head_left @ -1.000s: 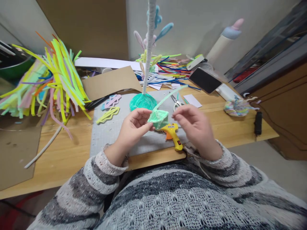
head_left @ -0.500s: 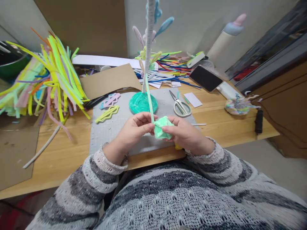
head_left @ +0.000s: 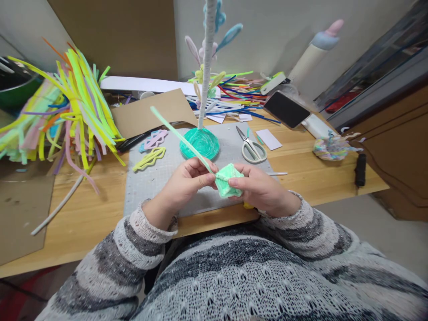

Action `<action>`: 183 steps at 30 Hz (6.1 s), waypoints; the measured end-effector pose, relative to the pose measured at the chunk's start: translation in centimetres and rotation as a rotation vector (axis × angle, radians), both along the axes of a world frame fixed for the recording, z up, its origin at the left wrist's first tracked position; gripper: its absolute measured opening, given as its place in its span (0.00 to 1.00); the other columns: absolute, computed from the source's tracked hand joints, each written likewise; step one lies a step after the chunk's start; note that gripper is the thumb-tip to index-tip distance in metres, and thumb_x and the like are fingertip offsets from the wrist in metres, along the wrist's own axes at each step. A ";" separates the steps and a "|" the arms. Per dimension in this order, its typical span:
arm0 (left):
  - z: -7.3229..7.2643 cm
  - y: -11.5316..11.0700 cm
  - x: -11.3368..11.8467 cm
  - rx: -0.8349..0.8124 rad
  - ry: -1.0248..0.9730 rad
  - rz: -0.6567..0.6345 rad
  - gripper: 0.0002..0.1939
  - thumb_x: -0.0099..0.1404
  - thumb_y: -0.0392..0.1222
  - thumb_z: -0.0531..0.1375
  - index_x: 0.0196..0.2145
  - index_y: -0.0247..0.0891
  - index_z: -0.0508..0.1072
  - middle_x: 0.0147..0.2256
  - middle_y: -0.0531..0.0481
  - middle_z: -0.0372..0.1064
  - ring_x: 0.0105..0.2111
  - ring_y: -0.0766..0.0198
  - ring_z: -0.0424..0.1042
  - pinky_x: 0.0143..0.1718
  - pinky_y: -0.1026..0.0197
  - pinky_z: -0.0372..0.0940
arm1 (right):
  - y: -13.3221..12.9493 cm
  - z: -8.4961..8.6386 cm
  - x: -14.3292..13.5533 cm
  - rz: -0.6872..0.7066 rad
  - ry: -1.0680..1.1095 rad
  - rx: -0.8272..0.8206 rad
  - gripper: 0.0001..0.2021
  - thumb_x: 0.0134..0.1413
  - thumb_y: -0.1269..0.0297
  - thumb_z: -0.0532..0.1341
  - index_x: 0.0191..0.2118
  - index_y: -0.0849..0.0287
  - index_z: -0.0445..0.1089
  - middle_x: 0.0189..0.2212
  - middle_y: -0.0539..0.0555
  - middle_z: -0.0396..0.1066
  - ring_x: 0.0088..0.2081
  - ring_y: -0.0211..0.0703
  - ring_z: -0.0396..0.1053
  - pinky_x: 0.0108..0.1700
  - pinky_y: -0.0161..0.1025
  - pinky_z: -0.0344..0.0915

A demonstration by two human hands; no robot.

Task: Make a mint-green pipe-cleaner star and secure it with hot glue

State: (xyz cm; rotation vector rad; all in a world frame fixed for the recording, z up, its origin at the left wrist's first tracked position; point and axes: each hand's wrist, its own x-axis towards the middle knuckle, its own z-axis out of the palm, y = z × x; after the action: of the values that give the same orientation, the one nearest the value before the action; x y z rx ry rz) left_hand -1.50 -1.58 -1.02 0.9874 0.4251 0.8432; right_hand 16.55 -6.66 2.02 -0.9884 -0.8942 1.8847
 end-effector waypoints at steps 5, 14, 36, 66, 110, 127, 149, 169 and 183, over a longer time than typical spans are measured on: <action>0.0 0.0 0.0 0.022 -0.012 -0.017 0.11 0.54 0.40 0.71 0.32 0.35 0.74 0.30 0.53 0.71 0.30 0.69 0.72 0.32 0.67 0.70 | 0.0 -0.1 0.1 0.031 -0.023 0.018 0.14 0.42 0.59 0.73 0.32 0.60 0.73 0.25 0.46 0.69 0.25 0.29 0.64 0.26 0.27 0.62; -0.2 0.1 0.3 -0.016 -0.040 -0.016 0.13 0.52 0.38 0.72 0.33 0.35 0.74 0.28 0.54 0.73 0.27 0.71 0.72 0.30 0.69 0.70 | -0.1 -0.7 0.3 0.056 -0.056 0.087 0.13 0.45 0.58 0.72 0.34 0.60 0.73 0.26 0.47 0.69 0.25 0.30 0.64 0.26 0.28 0.61; -0.1 0.1 0.2 0.016 -0.027 -0.028 0.17 0.49 0.36 0.73 0.32 0.36 0.69 0.27 0.56 0.71 0.26 0.72 0.71 0.28 0.69 0.68 | -0.1 -1.0 0.8 0.120 -0.043 0.040 0.14 0.45 0.59 0.72 0.37 0.61 0.75 0.26 0.47 0.71 0.24 0.29 0.65 0.25 0.26 0.63; 0.7 -0.8 -0.2 0.510 0.141 0.259 0.06 0.53 0.37 0.71 0.32 0.43 0.82 0.32 0.47 0.79 0.34 0.63 0.76 0.40 0.58 0.72 | -0.2 -0.3 0.6 0.010 0.009 0.037 0.13 0.40 0.62 0.75 0.32 0.61 0.75 0.25 0.48 0.74 0.24 0.30 0.69 0.25 0.25 0.66; 0.4 -0.3 0.5 0.093 0.298 0.158 0.11 0.54 0.42 0.69 0.29 0.33 0.72 0.24 0.54 0.70 0.20 0.72 0.66 0.23 0.67 0.64 | 0.2 -0.9 0.1 -0.084 -0.453 0.369 0.11 0.49 0.59 0.68 0.31 0.59 0.69 0.25 0.46 0.66 0.26 0.33 0.61 0.29 0.34 0.59; 0.2 -0.1 0.3 -0.058 0.072 -0.035 0.15 0.54 0.42 0.70 0.30 0.34 0.68 0.23 0.56 0.71 0.21 0.71 0.73 0.25 0.69 0.69 | 0.8 -1.7 0.1 0.070 0.126 0.102 0.12 0.56 0.56 0.65 0.37 0.62 0.73 0.27 0.52 0.76 0.23 0.31 0.70 0.24 0.26 0.67; -0.2 -0.1 0.5 0.093 0.050 0.209 0.13 0.51 0.40 0.72 0.30 0.36 0.72 0.24 0.56 0.73 0.22 0.71 0.72 0.24 0.68 0.69 | 0.5 -1.4 -0.2 0.085 0.198 0.068 0.07 0.53 0.64 0.67 0.34 0.62 0.76 0.24 0.47 0.70 0.21 0.28 0.65 0.22 0.24 0.68; 0.0 -0.4 0.4 0.089 0.124 0.268 0.11 0.48 0.40 0.73 0.30 0.36 0.79 0.25 0.52 0.76 0.23 0.69 0.74 0.26 0.67 0.72 | 0.4 -1.3 0.0 0.081 0.151 0.067 0.09 0.51 0.62 0.69 0.35 0.63 0.75 0.23 0.46 0.70 0.20 0.28 0.65 0.20 0.23 0.65; 0.3 -0.4 0.5 0.205 0.052 0.320 0.14 0.44 0.40 0.75 0.29 0.39 0.77 0.26 0.55 0.72 0.26 0.70 0.71 0.29 0.68 0.69 | 0.3 -1.5 -0.1 0.130 0.183 0.085 0.09 0.50 0.61 0.69 0.33 0.62 0.73 0.21 0.45 0.69 0.19 0.28 0.64 0.20 0.24 0.63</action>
State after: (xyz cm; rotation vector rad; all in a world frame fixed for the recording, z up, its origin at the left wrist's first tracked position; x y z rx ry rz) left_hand -1.00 -2.01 -0.70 1.1493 0.5584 1.1683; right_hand 16.45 -6.41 0.50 -0.7092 -0.9391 1.9918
